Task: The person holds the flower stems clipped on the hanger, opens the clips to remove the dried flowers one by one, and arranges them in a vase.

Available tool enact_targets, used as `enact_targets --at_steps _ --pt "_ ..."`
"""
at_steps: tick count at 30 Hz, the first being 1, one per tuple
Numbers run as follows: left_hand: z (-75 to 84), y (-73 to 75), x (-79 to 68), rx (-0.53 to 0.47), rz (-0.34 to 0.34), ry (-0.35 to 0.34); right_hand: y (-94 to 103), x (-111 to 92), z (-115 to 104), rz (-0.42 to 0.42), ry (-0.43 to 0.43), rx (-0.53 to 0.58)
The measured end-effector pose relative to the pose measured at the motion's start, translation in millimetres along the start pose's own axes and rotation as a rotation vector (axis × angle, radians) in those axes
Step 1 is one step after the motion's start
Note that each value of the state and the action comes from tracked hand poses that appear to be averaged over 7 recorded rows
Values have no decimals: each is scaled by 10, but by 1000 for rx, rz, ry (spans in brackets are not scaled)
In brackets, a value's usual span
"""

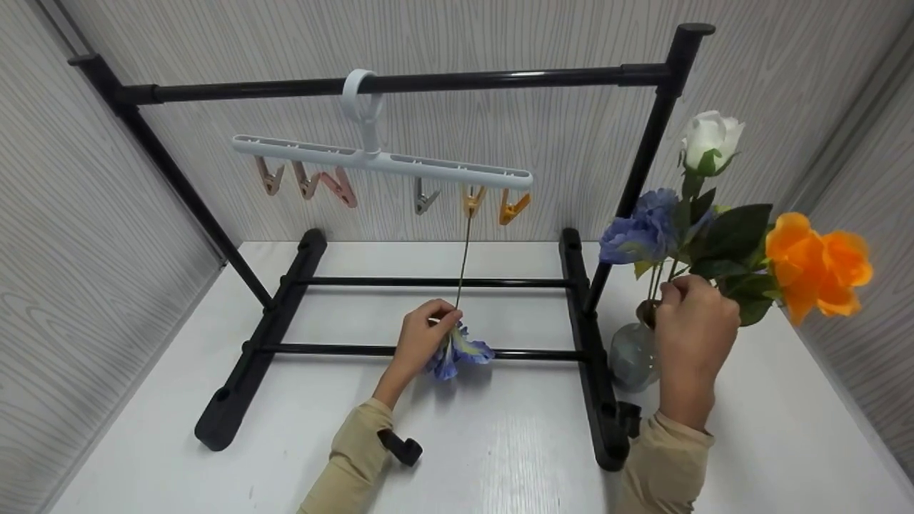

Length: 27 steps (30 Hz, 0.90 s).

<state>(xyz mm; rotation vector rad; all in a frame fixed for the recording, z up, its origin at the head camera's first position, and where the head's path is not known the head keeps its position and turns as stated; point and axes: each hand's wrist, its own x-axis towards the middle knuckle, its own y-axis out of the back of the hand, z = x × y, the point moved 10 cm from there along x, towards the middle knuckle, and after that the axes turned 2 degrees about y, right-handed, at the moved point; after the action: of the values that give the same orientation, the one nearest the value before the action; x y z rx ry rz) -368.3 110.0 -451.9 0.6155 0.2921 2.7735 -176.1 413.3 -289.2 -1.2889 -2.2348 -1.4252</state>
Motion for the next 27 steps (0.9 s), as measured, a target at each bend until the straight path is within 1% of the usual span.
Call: enact_targets --at_steps 1,2,4,6,7,8,10,12,18,20,23,27 --pt "4 2 -1 -2 3 -5 -6 -16 -20 -50 5 -26" --pt "10 4 -1 -4 5 -9 -31 -33 -30 -119 8 -48" --pt "12 9 1 -7 7 -11 -122 -79 -55 -285 33 -78" --pt "19 12 2 -13 10 -19 -254 -149 -98 -470 89 -86" --pt "21 14 2 -13 11 -20 -316 -189 -131 -547 128 -80" --pt "24 17 2 -11 11 -21 -373 -225 -162 -612 159 -71" --pt "34 24 0 -14 14 -27 -456 -279 -245 -688 225 -56" --pt "52 42 -2 -11 19 -35 -514 -308 -329 -710 278 -48" --pt "158 151 8 0 48 -56 -659 -358 -470 -752 332 -36" --pt "210 191 12 5 51 -69 -681 -362 -519 -741 349 -27" --pt "284 242 22 6 53 -86 -695 -354 -594 -698 363 -3" --pt "362 303 29 -1 59 -92 -711 -353 -695 -646 380 36"
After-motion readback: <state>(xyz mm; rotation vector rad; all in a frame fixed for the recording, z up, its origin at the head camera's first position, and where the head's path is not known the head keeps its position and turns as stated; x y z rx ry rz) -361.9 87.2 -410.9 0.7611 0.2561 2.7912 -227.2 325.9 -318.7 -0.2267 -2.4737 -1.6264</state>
